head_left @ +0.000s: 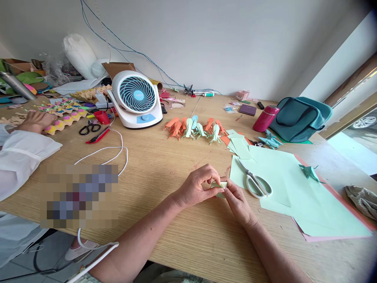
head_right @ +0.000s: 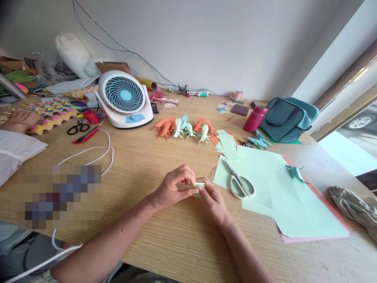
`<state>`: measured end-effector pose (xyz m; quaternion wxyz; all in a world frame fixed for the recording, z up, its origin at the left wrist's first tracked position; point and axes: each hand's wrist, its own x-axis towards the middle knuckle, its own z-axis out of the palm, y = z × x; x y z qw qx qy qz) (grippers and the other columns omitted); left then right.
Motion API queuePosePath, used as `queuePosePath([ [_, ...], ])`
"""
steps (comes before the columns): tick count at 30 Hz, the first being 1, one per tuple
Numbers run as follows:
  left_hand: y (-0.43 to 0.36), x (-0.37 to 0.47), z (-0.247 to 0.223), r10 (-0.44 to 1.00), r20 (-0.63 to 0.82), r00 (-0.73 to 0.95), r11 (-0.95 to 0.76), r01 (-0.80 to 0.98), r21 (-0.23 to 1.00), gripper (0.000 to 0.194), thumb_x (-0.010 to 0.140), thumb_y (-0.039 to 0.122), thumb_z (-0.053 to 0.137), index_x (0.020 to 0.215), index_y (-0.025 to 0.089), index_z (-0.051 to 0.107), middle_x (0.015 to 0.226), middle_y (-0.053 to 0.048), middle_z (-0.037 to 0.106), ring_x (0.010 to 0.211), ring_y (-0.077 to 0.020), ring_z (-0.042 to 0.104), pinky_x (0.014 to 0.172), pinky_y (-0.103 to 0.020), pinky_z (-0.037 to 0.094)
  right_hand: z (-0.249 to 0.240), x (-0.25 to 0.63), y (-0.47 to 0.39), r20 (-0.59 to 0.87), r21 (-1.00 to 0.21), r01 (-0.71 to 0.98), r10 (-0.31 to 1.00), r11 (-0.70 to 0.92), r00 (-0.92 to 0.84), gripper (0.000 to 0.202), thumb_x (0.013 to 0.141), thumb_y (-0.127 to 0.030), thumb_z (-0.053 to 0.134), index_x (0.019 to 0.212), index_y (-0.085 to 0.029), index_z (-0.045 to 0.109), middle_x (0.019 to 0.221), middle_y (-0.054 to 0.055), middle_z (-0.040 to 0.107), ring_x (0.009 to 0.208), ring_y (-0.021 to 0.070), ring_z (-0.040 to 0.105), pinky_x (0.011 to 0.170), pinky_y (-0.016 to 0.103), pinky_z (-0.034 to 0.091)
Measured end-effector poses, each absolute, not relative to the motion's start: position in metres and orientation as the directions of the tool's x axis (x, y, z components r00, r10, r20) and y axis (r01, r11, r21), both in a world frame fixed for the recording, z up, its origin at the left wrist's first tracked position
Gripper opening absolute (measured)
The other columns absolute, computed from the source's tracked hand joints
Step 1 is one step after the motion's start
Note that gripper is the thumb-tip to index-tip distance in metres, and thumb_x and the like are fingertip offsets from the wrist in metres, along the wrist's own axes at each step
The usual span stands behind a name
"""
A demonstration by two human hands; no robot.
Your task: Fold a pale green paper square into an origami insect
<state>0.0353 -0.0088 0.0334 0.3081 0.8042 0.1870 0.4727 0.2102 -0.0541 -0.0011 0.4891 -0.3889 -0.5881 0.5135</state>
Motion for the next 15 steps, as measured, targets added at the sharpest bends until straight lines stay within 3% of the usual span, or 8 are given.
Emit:
queuePosePath([
  [6, -0.005, 0.029, 0.039, 0.542, 0.608, 0.58, -0.733, -0.028, 0.679, 0.013, 0.084, 0.023, 0.072, 0.08, 0.018, 0.061, 0.085, -0.002, 0.058, 0.082, -0.0136, 0.056, 0.074, -0.024, 0.047, 0.003, 0.21, -0.054, 0.164, -0.985, 0.018, 0.96, 0.172, -0.228, 0.031, 0.095, -0.051, 0.054, 0.096, -0.022, 0.067, 0.085, 0.003, 0.066, 0.076, 0.0192, 0.06, 0.077, 0.032, 0.049],
  [12, 0.0, 0.023, 0.041, 0.582, 0.568, 0.582, -0.726, 0.058, 0.685, 0.007, 0.087, 0.022, 0.069, 0.084, 0.018, 0.065, 0.084, -0.002, 0.055, 0.073, -0.0114, 0.05, 0.066, -0.022, 0.043, 0.002, 0.212, -0.053, 0.156, -0.986, 0.021, 0.957, 0.166, -0.246, 0.031, 0.096, -0.049, 0.052, 0.102, -0.022, 0.066, 0.085, 0.003, 0.068, 0.076, 0.0194, 0.061, 0.074, 0.032, 0.048],
  [15, 0.0, 0.022, 0.042, 0.585, 0.562, 0.585, -0.731, 0.08, 0.677, 0.005, 0.089, 0.02, 0.066, 0.084, 0.018, 0.065, 0.087, -0.003, 0.055, 0.08, -0.0129, 0.054, 0.074, -0.024, 0.046, 0.001, 0.212, -0.052, 0.13, -0.99, 0.032, 0.966, 0.141, -0.223, 0.033, 0.096, -0.05, 0.052, 0.1, -0.02, 0.066, 0.079, 0.002, 0.068, 0.073, 0.0186, 0.06, 0.073, 0.031, 0.047],
])
